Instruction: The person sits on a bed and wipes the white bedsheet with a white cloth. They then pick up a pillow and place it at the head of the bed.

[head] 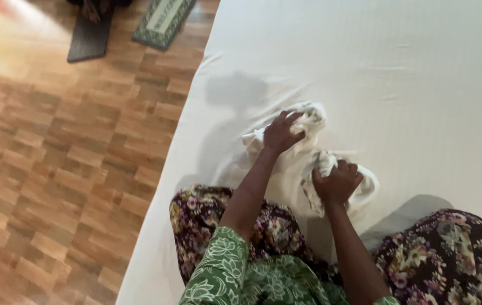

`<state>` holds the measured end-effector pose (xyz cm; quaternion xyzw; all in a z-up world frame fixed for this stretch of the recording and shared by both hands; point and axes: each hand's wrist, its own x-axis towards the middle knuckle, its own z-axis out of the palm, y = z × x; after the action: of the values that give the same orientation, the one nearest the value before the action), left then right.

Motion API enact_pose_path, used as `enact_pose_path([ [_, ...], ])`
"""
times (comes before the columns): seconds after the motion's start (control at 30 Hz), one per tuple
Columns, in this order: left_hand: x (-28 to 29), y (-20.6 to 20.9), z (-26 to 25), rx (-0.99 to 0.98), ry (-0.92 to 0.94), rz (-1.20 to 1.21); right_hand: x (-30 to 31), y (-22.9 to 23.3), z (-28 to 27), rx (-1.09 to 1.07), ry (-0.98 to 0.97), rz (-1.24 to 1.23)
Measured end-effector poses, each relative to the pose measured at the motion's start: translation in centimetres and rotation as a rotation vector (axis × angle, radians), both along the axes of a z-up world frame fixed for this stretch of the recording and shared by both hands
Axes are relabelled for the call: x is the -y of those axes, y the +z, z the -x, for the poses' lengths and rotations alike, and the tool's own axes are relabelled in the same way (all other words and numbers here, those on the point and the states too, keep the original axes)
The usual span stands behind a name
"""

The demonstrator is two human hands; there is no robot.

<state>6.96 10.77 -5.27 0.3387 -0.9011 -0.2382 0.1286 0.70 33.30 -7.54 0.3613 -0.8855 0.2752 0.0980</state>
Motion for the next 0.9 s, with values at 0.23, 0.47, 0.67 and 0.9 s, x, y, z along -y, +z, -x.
enact_pose_path([
  [0.23,-13.2,0.3,-2.8,-0.047,0.063,0.296,-1.5,-0.9,1.0,0.366,-0.033,0.499],
  [0.47,-0.3,-2.8,-5.5,0.203,0.043,0.424,-1.4,0.2,0.8,0.224,-0.016,0.321],
  [0.67,9.4,-2.6,-12.8,0.281,0.489,0.570,-0.8,-0.4,0.9,-0.004,0.076,0.141],
  [0.9,10.0,1.4,-12.6,0.156,0.861,0.203,-0.6,-0.6,0.9,0.015,0.083,0.073],
])
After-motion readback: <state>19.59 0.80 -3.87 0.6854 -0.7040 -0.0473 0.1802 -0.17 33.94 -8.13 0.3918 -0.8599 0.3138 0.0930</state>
